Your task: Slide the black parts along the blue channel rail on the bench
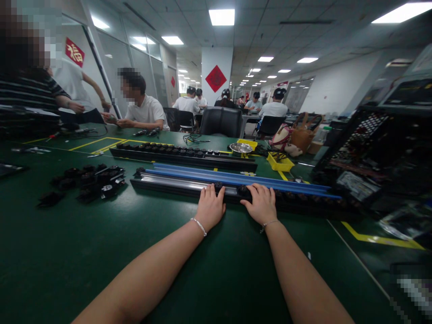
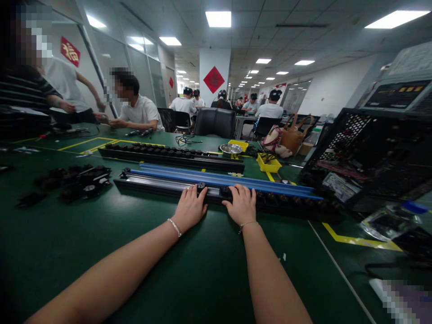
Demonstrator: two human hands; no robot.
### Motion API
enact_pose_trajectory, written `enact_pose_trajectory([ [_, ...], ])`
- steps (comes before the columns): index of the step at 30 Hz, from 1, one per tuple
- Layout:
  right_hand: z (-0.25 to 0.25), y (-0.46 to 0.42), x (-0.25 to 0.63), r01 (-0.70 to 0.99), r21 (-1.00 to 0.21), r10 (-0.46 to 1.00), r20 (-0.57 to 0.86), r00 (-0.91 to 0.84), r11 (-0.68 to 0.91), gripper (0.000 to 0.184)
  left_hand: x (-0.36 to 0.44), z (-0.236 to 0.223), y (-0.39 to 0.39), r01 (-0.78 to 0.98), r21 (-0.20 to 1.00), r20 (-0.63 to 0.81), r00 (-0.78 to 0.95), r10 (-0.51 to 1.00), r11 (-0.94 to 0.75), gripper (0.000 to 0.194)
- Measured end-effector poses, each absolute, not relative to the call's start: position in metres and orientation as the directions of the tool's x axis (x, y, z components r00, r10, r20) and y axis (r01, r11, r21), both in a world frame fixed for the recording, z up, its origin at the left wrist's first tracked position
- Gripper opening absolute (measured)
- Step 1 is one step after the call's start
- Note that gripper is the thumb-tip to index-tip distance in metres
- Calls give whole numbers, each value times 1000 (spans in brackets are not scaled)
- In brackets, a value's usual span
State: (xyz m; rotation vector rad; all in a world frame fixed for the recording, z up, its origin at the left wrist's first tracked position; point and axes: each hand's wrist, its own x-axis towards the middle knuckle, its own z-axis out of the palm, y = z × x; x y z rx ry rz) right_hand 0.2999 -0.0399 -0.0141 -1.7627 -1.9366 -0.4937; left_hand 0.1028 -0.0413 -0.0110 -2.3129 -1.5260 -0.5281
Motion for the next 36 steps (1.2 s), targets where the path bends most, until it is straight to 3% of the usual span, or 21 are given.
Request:
enact_pose_trajectory([
  [36,-14,-42,307,995,-66,836,548,-26,74,44,90,-10,-35,965,-56,419,255,871,-256,65],
])
